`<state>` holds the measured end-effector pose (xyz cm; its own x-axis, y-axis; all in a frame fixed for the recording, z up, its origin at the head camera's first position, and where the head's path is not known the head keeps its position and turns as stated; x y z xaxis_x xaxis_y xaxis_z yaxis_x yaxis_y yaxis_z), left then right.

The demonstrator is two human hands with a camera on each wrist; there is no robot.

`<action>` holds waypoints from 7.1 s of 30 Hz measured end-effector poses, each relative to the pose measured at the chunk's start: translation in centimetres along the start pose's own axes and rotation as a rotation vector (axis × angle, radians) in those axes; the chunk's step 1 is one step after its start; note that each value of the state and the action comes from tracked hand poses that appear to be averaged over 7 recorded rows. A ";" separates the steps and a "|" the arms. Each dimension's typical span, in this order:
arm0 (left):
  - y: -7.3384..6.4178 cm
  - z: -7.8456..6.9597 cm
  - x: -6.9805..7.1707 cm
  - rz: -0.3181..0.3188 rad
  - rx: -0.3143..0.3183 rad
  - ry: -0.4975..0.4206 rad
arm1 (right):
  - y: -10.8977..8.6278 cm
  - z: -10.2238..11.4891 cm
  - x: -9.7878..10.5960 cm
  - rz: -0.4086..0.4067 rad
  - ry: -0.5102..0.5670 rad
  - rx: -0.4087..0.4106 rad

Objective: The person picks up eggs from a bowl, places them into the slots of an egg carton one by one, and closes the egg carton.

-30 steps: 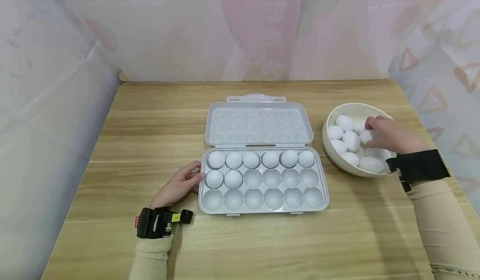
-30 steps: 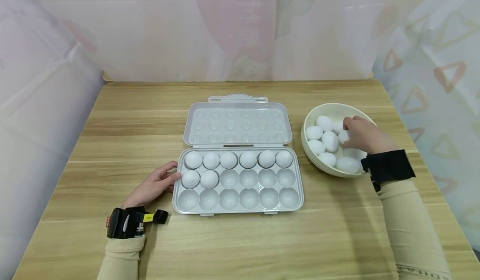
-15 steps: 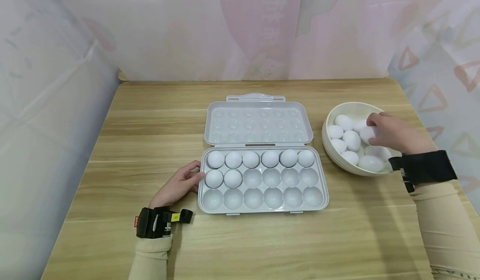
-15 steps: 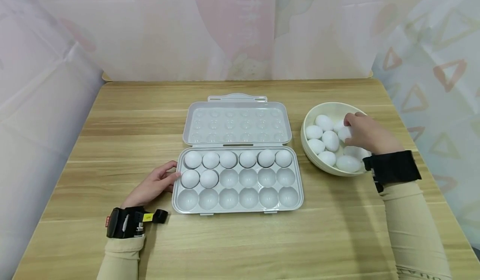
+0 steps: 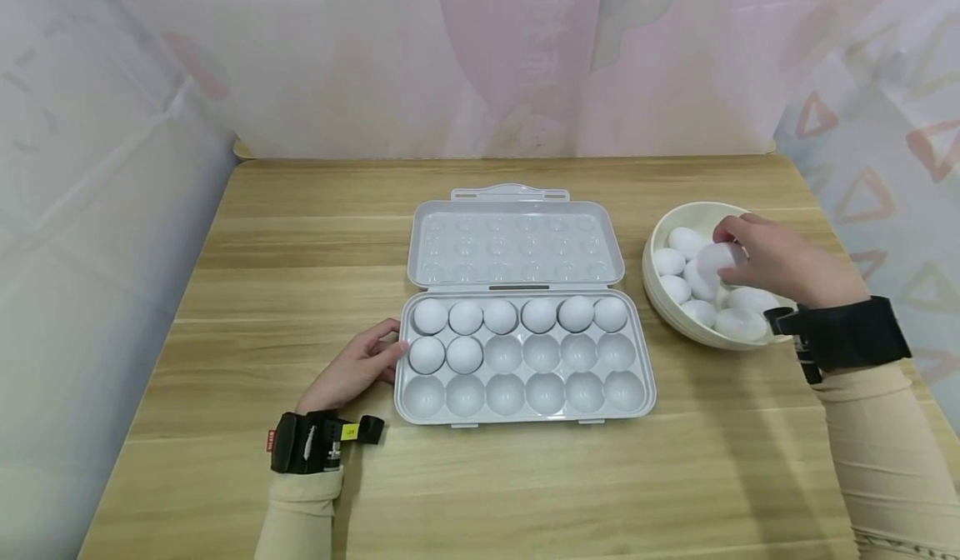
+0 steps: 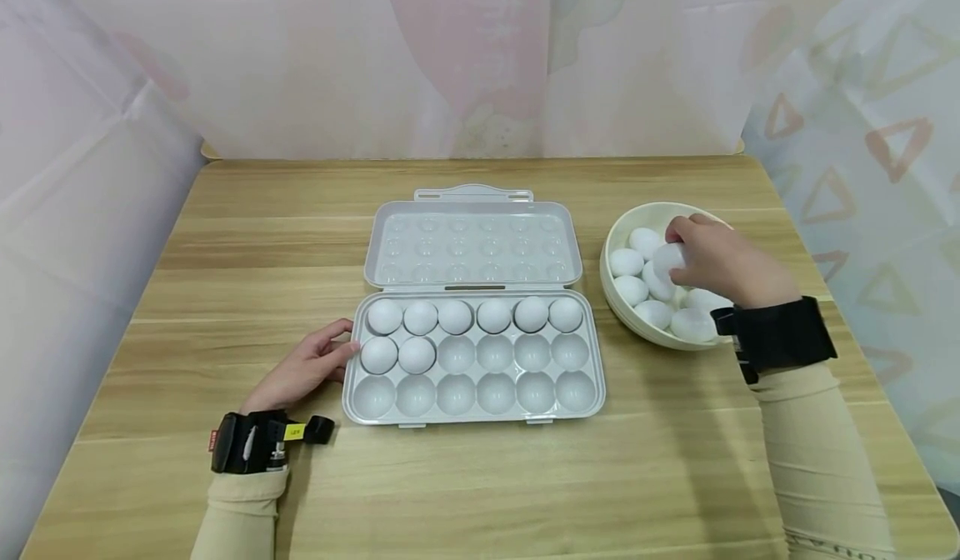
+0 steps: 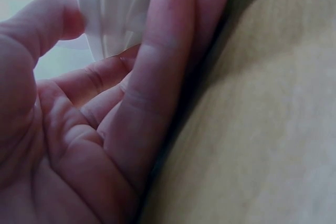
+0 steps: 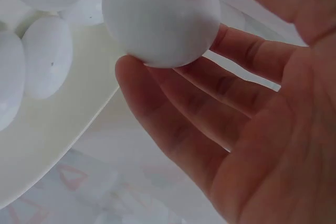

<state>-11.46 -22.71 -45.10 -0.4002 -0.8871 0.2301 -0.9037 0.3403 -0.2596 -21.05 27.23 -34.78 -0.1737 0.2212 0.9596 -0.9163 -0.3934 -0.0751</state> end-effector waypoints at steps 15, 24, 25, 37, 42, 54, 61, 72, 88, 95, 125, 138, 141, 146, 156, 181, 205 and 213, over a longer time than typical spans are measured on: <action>-0.1 -0.3 -0.1 0.016 -0.004 0.002 | 0.2 1.6 0.5 -0.024 0.017 0.024; 0.0 -0.2 -0.1 0.010 -0.006 0.003 | 0.4 3.0 1.0 -0.046 0.033 0.041; 0.0 -0.2 -0.1 0.011 -0.008 0.002 | 0.4 3.1 1.0 -0.054 0.034 0.048; -0.2 0.0 0.1 0.003 0.015 0.010 | 0.5 6.2 1.2 -0.191 0.025 0.196; -0.3 0.1 0.0 0.007 0.013 0.006 | 0.6 7.1 0.8 -0.162 0.053 0.204; -0.2 0.4 0.0 0.009 0.011 -0.009 | 0.8 9.1 0.0 -0.188 0.106 0.222; -0.1 0.4 -0.1 0.001 -0.002 -0.007 | 1.1 10.4 -0.4 -0.226 0.132 0.262; 0.0 0.2 0.0 0.009 -0.011 -0.004 | 1.7 12.9 -1.9 -0.144 0.124 0.288; -0.2 0.1 0.0 0.004 -0.003 -0.015 | 1.6 17.8 -5.4 -0.140 0.145 0.462; -0.1 -0.1 0.0 0.003 -0.008 -0.003 | 1.5 19.6 -6.8 -0.127 0.161 0.509; -0.1 -0.3 0.0 0.006 -0.020 0.005 | 1.5 23.0 -10.4 -0.067 0.021 0.530; 0.0 -0.1 -0.1 0.012 -0.020 0.019 | 1.1 22.6 -10.4 -0.106 0.037 0.523; 0.0 0.0 -0.1 0.017 -0.026 0.017 | 0.9 22.3 -10.2 -0.105 0.056 0.522; 0.0 0.1 0.0 0.014 -0.024 0.024 | 0.8 21.9 -9.5 -0.141 0.060 0.516; 0.1 0.1 0.2 0.002 -0.006 0.043 | 1.7 20.0 -7.4 -0.133 0.067 0.445; 0.1 0.4 0.2 0.019 0.000 0.025 | 1.7 11.7 -1.4 -0.113 0.026 0.138; 0.1 0.3 0.1 0.018 -0.012 0.015 | 1.0 2.2 -0.6 -0.085 0.051 0.068; 0.1 0.2 0.1 0.019 -0.012 0.011 | 1.5 -1.2 -1.7 -0.014 0.107 -0.004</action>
<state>-11.54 -22.86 -45.31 -0.4185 -0.8772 0.2354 -0.8979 0.3606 -0.2524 -22.59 27.28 -36.86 -0.1983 0.3204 0.9263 -0.9203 -0.3860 -0.0635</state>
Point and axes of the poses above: each hand's wrist, its own y-axis towards the middle knuckle, its own x-axis out of the back of the hand, z = x × y, the point moved 2 cm from there along y, towards the middle knuckle, and after that the axes turned 4 degrees about -z, right-handed, at the moved point
